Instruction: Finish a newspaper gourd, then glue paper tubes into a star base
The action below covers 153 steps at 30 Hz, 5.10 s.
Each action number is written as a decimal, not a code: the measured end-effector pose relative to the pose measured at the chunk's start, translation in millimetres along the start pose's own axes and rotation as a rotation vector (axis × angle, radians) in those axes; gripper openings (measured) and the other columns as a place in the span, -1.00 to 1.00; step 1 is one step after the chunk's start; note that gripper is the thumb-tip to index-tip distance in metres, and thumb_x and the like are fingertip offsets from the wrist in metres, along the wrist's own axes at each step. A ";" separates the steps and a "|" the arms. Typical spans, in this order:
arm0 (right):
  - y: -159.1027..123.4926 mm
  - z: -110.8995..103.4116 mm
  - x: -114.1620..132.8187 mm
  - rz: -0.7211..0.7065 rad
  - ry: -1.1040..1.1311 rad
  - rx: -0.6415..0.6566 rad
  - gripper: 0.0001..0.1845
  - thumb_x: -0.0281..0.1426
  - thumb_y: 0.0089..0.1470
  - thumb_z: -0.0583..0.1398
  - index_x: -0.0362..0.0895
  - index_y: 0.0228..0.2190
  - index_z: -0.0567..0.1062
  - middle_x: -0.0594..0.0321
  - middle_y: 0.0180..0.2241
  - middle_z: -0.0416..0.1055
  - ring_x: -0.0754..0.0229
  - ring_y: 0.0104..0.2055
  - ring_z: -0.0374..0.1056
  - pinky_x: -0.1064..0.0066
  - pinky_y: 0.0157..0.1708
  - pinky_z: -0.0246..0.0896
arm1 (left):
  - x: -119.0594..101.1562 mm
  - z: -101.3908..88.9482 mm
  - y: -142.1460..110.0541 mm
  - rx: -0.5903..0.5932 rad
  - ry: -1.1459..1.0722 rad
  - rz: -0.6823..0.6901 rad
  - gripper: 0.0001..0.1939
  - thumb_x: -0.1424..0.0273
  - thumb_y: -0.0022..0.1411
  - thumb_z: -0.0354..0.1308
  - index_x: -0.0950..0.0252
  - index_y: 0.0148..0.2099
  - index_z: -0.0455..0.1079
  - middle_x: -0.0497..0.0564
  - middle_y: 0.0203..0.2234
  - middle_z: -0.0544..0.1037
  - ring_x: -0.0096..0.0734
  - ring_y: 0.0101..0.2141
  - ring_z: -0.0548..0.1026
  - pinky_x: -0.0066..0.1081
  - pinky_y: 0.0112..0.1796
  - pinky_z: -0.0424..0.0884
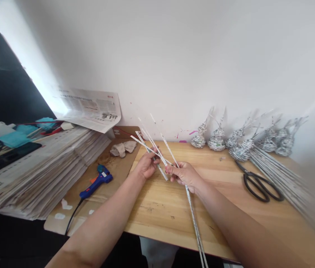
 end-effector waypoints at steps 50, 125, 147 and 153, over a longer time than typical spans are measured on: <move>2.1 -5.5 1.1 -0.001 0.049 0.018 -0.46 -0.12 -0.35 0.52 -0.17 -0.41 0.50 0.26 -0.39 0.49 0.49 -0.65 0.19 0.65 -0.77 -0.30 | -10.2 -0.6 2.0 -0.104 -0.096 0.031 -0.80 0.38 0.20 0.32 0.34 -0.33 0.37 0.02 -0.45 0.54 -0.51 -0.49 0.53 -0.68 -0.70 0.07; -3.2 8.0 -4.1 0.012 0.017 0.126 -0.59 -0.34 -0.25 0.49 -0.16 -0.35 0.49 0.28 -0.49 0.52 0.34 -0.55 0.37 0.49 -0.51 0.25 | -7.5 -10.9 6.3 -0.110 -0.001 -0.053 -0.80 0.24 0.30 0.20 0.26 -0.25 0.33 -0.12 -0.53 0.43 -0.49 -0.54 0.48 -0.53 -0.54 0.36; -4.1 12.5 -7.8 0.094 -0.115 0.152 -0.64 -0.20 -0.09 0.44 -0.20 -0.46 0.48 0.22 -0.54 0.51 0.28 -0.59 0.45 0.60 -0.74 -0.05 | -7.4 1.0 1.7 -0.015 -0.138 -0.127 -0.69 0.18 0.29 0.17 0.30 -0.35 0.27 -0.22 -0.65 0.13 -0.69 -0.69 0.10 -0.68 -0.64 0.19; -3.1 10.2 -4.4 0.105 -0.064 0.097 -0.61 -0.15 0.27 0.15 -0.22 -0.37 0.52 0.19 -0.51 0.50 0.34 -0.61 0.41 0.60 -0.78 -0.26 | -8.7 0.6 -0.4 -0.037 -0.040 -0.130 -0.67 0.17 0.28 0.21 0.30 -0.36 0.26 -0.25 -0.68 0.06 -0.71 -0.73 0.02 -0.70 -0.74 -0.10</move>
Point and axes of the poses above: each hand's wrist, its own y-axis towards the middle knuckle, its own z-axis out of the palm, x = y × z, the point moved 4 cm from there along y, towards the middle knuckle
